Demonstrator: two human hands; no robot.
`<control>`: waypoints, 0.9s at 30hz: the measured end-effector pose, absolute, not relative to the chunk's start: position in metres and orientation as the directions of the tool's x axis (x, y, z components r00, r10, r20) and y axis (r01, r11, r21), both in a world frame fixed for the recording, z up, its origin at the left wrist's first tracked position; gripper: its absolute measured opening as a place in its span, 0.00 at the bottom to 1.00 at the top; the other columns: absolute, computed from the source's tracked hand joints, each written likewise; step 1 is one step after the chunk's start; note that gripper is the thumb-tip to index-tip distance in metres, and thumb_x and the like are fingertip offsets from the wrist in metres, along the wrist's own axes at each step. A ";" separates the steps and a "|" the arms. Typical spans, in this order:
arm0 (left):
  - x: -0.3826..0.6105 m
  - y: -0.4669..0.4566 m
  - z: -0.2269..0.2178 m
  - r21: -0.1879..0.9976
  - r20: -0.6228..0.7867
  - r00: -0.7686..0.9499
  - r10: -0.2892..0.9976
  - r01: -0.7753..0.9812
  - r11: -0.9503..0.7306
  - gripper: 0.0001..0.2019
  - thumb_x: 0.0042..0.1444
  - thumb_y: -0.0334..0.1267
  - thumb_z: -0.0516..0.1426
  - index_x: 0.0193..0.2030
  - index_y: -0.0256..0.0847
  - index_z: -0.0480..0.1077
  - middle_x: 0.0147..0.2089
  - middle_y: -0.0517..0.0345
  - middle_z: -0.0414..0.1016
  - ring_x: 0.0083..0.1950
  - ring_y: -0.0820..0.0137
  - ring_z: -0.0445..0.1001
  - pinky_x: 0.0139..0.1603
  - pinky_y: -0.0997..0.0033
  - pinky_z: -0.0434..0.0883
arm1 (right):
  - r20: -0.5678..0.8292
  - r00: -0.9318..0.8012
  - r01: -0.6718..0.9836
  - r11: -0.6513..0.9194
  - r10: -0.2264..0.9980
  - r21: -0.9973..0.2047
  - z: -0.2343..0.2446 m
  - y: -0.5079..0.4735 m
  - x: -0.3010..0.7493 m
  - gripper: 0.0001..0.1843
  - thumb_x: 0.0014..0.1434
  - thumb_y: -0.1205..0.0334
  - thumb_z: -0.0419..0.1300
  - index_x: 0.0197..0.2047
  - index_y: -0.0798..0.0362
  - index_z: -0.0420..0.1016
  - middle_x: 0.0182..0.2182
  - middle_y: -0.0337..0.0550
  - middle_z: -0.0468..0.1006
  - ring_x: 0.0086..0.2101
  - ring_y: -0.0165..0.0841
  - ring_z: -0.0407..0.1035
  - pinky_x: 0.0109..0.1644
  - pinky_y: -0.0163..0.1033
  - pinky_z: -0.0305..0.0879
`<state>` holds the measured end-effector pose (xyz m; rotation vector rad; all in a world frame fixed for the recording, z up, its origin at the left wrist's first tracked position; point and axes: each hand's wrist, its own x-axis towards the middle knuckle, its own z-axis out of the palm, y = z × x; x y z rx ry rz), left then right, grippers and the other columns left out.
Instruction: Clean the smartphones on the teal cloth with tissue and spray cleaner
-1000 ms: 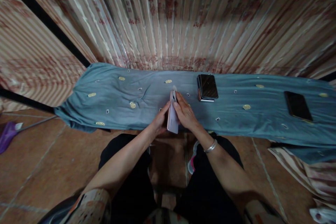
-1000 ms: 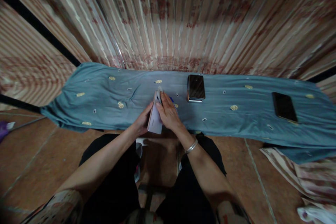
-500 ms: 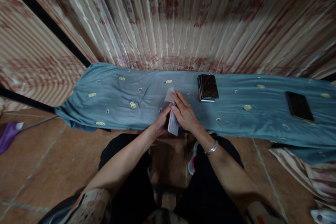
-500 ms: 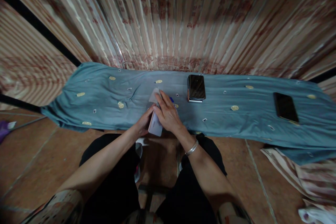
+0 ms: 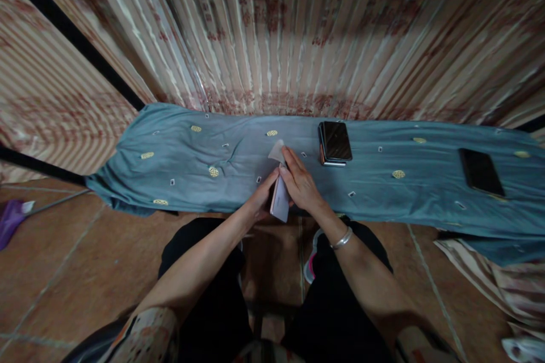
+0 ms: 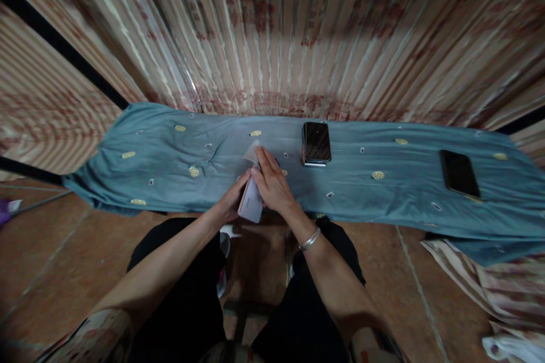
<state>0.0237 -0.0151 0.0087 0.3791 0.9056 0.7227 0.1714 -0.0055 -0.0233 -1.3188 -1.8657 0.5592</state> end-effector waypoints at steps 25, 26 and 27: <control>0.015 -0.009 0.014 0.613 -0.529 0.349 0.773 -0.472 0.633 0.18 0.73 0.46 0.56 0.56 0.38 0.81 0.25 0.58 0.80 0.26 0.63 0.80 0.38 0.64 0.80 | 0.345 -0.129 0.599 0.351 0.929 -0.720 -0.022 -0.003 0.162 0.39 0.77 0.40 0.45 0.83 0.49 0.52 0.80 0.50 0.59 0.78 0.44 0.52 0.83 0.60 0.47; 0.015 -0.009 0.016 0.610 -0.530 0.351 0.772 -0.475 0.635 0.19 0.73 0.46 0.55 0.57 0.38 0.81 0.25 0.57 0.80 0.27 0.63 0.80 0.39 0.63 0.80 | 0.346 -0.123 0.600 0.347 0.930 -0.720 -0.021 -0.003 0.161 0.39 0.78 0.40 0.44 0.83 0.49 0.52 0.79 0.50 0.59 0.78 0.44 0.53 0.83 0.60 0.47; 0.015 -0.009 0.018 0.606 -0.530 0.352 0.771 -0.479 0.635 0.19 0.74 0.46 0.54 0.57 0.38 0.81 0.25 0.57 0.80 0.28 0.62 0.80 0.40 0.62 0.80 | 0.345 -0.115 0.601 0.342 0.932 -0.722 -0.021 -0.003 0.160 0.39 0.78 0.39 0.44 0.83 0.50 0.53 0.79 0.51 0.59 0.78 0.44 0.53 0.83 0.60 0.48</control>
